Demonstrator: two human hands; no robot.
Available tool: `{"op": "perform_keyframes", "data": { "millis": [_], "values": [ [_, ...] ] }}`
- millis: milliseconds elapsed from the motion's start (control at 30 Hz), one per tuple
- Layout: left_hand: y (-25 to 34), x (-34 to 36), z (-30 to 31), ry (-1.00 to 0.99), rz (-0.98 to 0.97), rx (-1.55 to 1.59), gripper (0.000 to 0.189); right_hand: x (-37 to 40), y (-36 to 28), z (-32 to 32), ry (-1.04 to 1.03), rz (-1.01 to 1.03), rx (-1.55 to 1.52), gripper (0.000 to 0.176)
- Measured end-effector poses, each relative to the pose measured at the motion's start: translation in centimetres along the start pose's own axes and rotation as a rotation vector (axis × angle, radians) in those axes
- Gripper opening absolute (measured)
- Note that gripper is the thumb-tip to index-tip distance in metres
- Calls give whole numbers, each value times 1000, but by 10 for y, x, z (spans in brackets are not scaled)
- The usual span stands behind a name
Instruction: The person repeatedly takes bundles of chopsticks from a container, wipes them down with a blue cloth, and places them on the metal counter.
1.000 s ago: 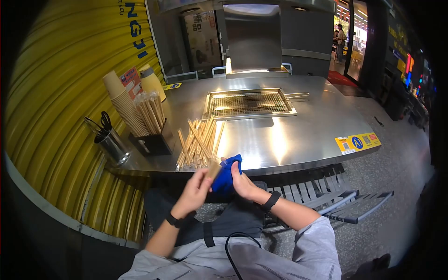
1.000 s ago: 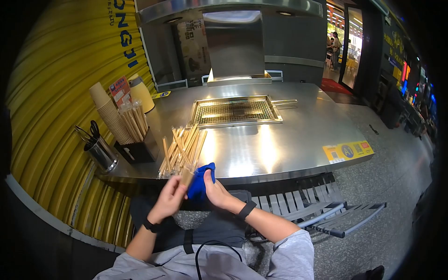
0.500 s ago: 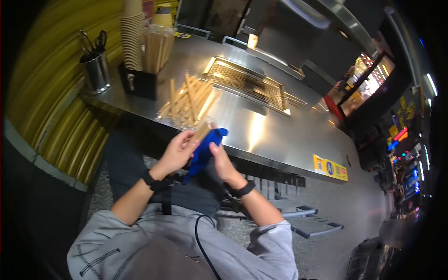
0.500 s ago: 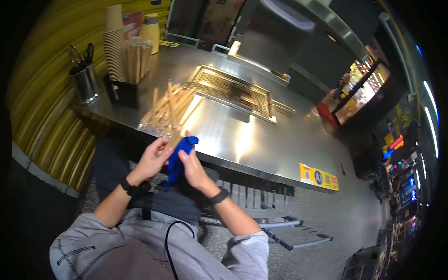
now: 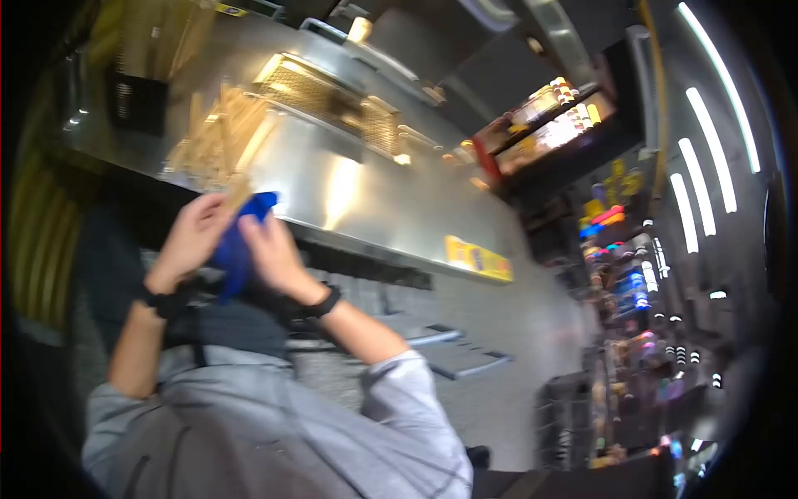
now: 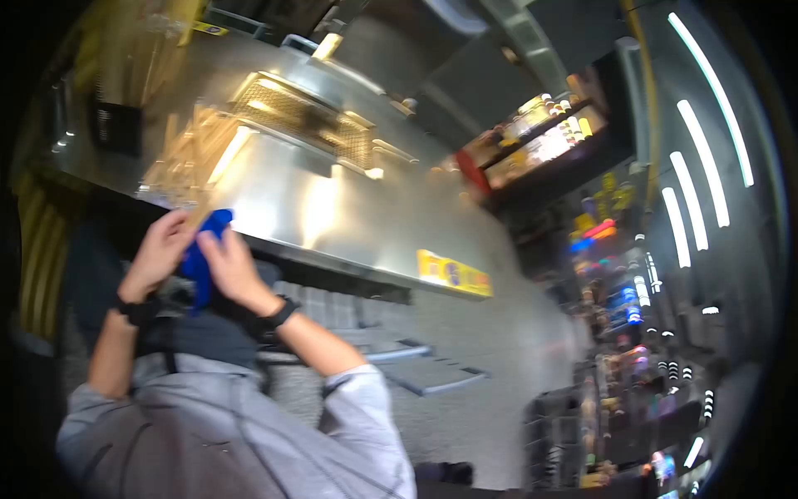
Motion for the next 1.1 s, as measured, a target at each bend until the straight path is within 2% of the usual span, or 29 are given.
{"op": "perform_keyframes", "data": {
  "millis": [67,100,167,233,300,333,367,400,433,467,500,533,567,600,633,667,700,767,833,867,900,1033,1100],
  "values": [
    [-3,-55,-105,-263,839,-1464,24,-93,-64,-56,36,384,-569,34],
    [-4,-64,-127,-266,1223,-2219,32,-120,-92,-70,71,518,-867,35],
    [5,-61,-127,-193,1139,-2205,30,-131,-85,-79,-34,471,-1059,36],
    [19,-63,-130,-208,1138,-2141,28,-124,-99,-78,-52,583,-1168,35],
    [21,-61,-133,-170,1104,-2148,23,-125,-92,-77,69,600,-1033,35],
    [26,-56,-132,-157,1158,-2182,20,-114,-94,-70,114,612,-934,32],
    [11,-50,-138,-82,1154,-2209,16,-105,-92,-57,99,457,-664,26],
    [0,-44,-141,-75,1175,-2365,12,-99,-97,-48,62,365,-580,24],
    [-17,-45,-161,-836,1034,-2674,11,-92,-116,-38,-4,387,-637,21],
    [-6,-52,-160,-483,1076,-2455,14,-123,-122,-79,101,532,-944,20],
    [4,-91,-200,-540,1085,-2525,13,-157,-128,-125,187,717,-1221,27],
    [3,-101,-178,-535,1146,-2408,13,-133,-117,-94,235,732,-949,34],
    [12,-61,-134,-375,1211,-2214,12,-111,-109,-63,302,741,-684,41],
    [-5,-57,-140,-551,1152,-2237,9,-116,-96,-58,188,639,-683,37],
    [10,-52,-127,-259,1282,-2228,7,-110,-89,-65,61,542,-701,34],
    [15,-47,-119,-212,1239,-2123,7,-101,-90,-67,60,581,-797,31],
    [20,-47,-113,-275,1235,-2154,8,-107,-94,-67,95,652,-907,28],
    [23,-46,-114,-282,1261,-2183,9,-106,-96,-68,138,674,-834,27],
    [21,-45,-119,-306,1300,-2223,9,-108,-100,-66,-65,589,-876,27],
    [28,-44,-117,-189,1326,-2195,11,-114,-95,-70,-41,594,-911,25],
    [22,-40,-120,-163,1297,-2125,13,-121,-89,-75,-13,605,-944,24],
    [11,-37,-124,-231,1205,-2058,23,-129,-84,-64,85,602,-1074,17],
    [14,-41,-129,-178,1248,-2139,24,-128,-80,-61,101,529,-1143,16]
  ]
}}
Point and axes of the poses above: each hand's wrist, its own x-axis away from the middle knuckle, its own z-axis out of the back of the hand, y = z × x, the point moved 6 cm from there along -x, towards the middle knuckle, and after that the axes turned 11 degrees about -y, right-handed, at the moved point
